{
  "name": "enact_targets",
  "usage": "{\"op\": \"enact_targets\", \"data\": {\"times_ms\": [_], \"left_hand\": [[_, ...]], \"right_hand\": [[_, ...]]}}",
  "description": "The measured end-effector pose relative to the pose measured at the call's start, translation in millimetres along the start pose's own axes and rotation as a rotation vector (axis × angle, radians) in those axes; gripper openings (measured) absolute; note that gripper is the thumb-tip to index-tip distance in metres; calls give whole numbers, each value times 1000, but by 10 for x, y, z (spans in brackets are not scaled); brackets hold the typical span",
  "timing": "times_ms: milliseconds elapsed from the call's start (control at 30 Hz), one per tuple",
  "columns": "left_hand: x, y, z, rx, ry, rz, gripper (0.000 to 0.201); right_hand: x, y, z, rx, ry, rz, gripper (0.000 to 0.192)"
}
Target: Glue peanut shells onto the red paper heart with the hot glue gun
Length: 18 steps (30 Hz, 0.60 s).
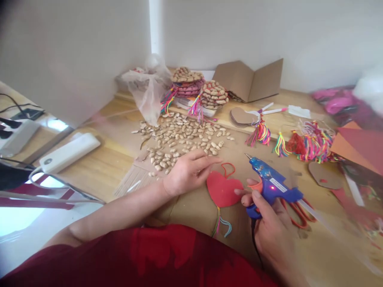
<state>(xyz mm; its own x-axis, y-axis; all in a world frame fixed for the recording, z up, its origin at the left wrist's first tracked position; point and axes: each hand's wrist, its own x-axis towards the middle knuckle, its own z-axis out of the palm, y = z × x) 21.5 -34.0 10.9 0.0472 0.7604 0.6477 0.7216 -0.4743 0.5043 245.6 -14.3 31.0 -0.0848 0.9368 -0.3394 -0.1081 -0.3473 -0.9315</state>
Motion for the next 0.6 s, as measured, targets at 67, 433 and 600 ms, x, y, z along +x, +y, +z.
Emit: {"op": "enact_targets", "data": {"times_ms": [67,433,600], "left_hand": [[-22,3,27,-32,-40,14,36],[-92,65,47,-72,-246,124,25],[-82,118,45,37,-188,220,42]], "right_hand": [[-53,-11,35,-21,7,0,44],[-197,-213,64,-31,16,-164,32],[-192,-319,30,-12,10,-188,29]]}}
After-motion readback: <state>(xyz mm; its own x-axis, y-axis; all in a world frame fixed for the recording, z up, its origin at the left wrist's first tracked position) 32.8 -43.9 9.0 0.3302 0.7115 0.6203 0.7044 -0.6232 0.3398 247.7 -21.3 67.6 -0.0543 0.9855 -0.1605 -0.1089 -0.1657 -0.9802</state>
